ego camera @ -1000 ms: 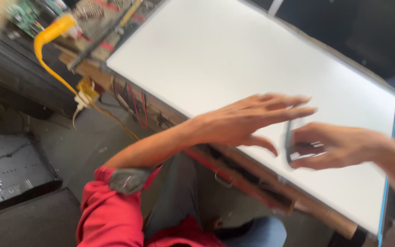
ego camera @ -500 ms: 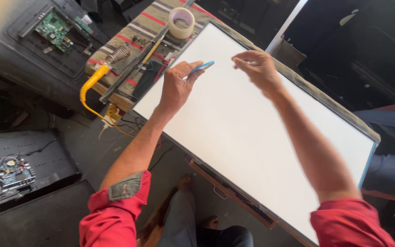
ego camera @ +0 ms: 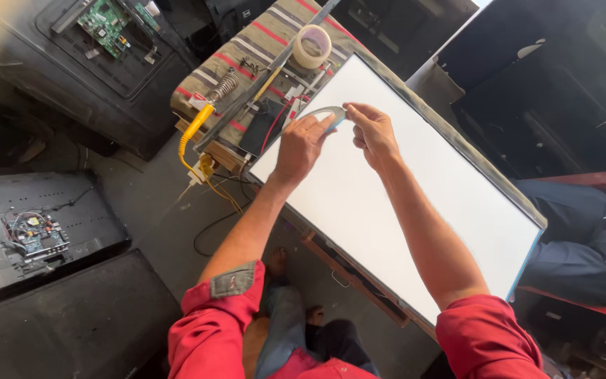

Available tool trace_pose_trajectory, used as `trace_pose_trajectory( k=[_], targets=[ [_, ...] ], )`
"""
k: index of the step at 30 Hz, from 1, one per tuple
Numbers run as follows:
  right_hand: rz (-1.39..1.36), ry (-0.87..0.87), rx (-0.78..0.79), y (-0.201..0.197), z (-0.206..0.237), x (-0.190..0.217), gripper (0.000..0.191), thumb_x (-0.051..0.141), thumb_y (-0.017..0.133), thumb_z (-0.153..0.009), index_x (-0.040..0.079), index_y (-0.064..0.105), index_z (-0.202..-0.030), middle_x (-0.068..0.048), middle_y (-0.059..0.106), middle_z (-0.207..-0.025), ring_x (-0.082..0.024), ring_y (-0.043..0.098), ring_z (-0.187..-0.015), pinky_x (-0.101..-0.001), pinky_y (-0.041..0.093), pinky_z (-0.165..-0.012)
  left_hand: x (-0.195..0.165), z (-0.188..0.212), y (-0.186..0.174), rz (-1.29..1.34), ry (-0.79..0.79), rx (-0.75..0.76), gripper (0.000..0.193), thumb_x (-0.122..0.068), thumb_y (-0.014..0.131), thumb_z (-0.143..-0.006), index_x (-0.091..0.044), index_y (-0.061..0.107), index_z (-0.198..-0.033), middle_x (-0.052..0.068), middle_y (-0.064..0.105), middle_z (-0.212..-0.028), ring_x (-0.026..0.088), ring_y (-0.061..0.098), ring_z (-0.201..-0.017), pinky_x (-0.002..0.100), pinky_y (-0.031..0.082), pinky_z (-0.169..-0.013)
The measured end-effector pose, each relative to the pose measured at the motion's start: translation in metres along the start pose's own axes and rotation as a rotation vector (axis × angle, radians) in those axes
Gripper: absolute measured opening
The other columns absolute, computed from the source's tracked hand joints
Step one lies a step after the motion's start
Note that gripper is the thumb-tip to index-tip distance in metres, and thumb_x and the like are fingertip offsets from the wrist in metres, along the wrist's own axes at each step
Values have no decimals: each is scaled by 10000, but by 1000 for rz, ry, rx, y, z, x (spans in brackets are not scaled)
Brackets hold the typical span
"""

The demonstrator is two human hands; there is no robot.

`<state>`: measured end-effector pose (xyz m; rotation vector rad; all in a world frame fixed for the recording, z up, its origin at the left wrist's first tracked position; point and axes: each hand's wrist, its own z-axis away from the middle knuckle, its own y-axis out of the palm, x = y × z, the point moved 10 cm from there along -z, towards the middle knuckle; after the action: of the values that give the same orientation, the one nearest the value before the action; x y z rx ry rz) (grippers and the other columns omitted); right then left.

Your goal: The person applies blue tape along the edges of a large white television panel resting on their lap and the workbench, cutting the tape with scissors and pressing it down by hand. They open a bench drawer to retrieve tape rolls, then continue taping and smoothing the panel edges.

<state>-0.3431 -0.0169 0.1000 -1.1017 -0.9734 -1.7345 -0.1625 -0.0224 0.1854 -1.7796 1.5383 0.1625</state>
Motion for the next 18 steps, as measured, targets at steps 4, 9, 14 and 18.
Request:
trace_pose_trajectory(
  k=[4, 9, 14, 18],
  targets=[
    [-28, 57, -5, -6, -14, -6, 311, 162, 735, -974, -29, 714, -1219, 37, 561, -793, -14, 338, -534, -218, 282, -463, 13, -4, 10, -12, -45, 62, 302, -106, 752, -912, -54, 723, -1207, 107, 661, -863, 312, 661, -820, 448, 507, -748],
    [-111, 176, -33, -26, -38, -30, 284, 128, 744, -924, -29, 710, -1158, 18, 603, -803, -38, 379, -527, -225, 288, -452, 16, -16, 26, -41, -37, 114, 257, -131, 752, -924, -58, 728, -1169, 104, 624, -817, 313, 636, -777, 452, 491, -720],
    [-116, 202, -40, -44, -63, -38, 229, 122, 748, -917, -7, 716, -1103, -15, 653, -868, -25, 359, -533, -211, 274, -452, 18, -29, 49, -119, -23, 123, 271, -153, 758, -922, -61, 729, -1174, 85, 624, -807, 291, 631, -756, 438, 490, -710],
    [-133, 218, -22, -57, -80, -38, 196, 122, 748, -919, 0, 696, -1064, -74, 711, -967, -25, 360, -530, -210, 284, -452, 26, -39, 77, -183, -40, 180, 267, -161, 759, -924, -64, 735, -1172, 75, 622, -786, 273, 631, -734, 433, 482, -700]
  ],
)
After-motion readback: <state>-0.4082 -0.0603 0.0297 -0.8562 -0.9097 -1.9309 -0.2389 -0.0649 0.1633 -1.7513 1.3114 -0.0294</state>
